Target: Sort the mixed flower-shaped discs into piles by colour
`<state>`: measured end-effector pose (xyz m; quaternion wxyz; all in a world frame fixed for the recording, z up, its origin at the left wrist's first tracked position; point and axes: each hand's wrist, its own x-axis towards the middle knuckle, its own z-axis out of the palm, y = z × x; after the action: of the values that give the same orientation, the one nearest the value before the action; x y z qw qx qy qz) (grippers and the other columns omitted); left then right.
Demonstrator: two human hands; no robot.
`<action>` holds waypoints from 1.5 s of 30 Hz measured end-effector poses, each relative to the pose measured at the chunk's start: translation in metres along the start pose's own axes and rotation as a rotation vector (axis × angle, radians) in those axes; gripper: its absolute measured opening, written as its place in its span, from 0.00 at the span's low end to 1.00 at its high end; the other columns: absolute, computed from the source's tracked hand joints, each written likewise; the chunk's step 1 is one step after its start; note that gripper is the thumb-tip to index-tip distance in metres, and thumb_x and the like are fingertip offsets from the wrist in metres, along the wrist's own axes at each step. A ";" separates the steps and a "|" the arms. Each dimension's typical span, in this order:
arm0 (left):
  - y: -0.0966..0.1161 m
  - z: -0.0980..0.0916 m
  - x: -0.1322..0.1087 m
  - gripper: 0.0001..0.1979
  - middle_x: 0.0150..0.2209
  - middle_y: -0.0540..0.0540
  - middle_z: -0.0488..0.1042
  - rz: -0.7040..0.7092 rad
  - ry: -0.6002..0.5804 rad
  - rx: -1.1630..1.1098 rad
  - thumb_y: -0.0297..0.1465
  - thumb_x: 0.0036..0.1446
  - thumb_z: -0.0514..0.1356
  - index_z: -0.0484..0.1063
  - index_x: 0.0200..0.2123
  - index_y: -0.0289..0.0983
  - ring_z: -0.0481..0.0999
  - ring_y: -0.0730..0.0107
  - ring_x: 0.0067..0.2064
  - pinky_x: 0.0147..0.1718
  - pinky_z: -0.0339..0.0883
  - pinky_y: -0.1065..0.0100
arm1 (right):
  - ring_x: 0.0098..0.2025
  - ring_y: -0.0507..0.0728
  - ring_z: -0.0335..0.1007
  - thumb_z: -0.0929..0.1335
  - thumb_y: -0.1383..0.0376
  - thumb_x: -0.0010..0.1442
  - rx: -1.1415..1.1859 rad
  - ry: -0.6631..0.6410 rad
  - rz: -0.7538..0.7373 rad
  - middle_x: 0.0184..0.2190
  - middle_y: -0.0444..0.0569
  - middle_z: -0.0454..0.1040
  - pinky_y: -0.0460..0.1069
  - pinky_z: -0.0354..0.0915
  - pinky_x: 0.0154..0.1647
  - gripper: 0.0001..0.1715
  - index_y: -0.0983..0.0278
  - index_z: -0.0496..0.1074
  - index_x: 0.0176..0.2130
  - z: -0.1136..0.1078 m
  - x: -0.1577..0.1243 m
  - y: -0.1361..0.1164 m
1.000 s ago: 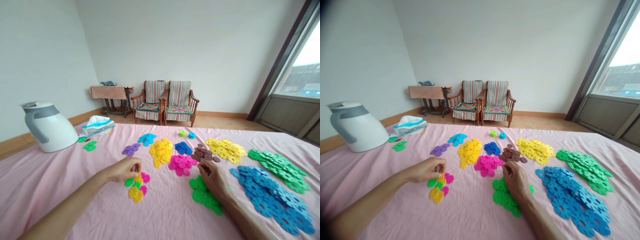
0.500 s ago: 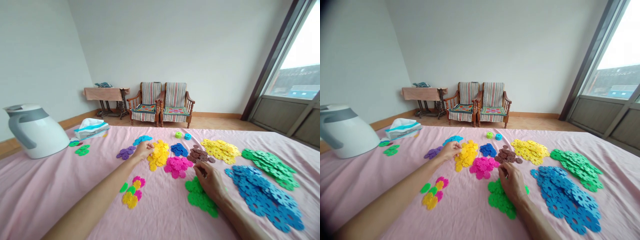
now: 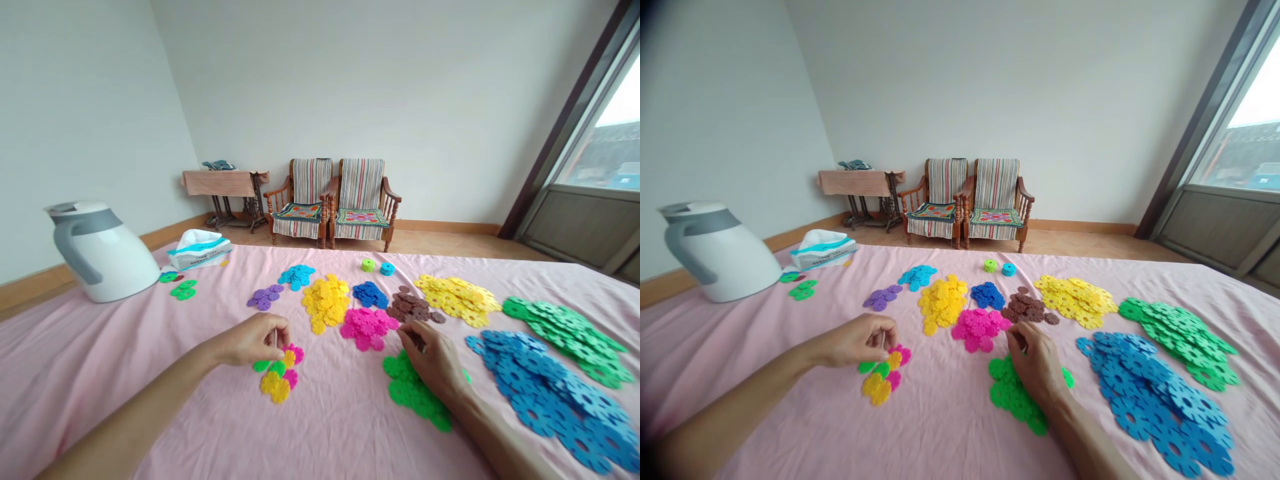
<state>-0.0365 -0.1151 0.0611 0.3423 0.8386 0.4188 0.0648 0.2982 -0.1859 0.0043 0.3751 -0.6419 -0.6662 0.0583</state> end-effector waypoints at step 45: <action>0.003 0.012 0.107 0.10 0.28 0.51 0.67 -0.063 0.451 -0.421 0.29 0.44 0.59 0.62 0.32 0.35 0.70 0.76 0.25 0.22 0.62 0.74 | 0.24 0.53 0.64 0.61 0.63 0.56 -0.016 0.053 -0.003 0.22 0.45 0.71 0.46 0.59 0.25 0.11 0.61 0.70 0.28 -0.013 0.002 -0.007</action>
<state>0.0391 -0.0425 0.0343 0.4088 0.7004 0.4872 0.3239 0.3001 -0.1906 0.0181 0.3877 -0.6451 -0.6575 0.0355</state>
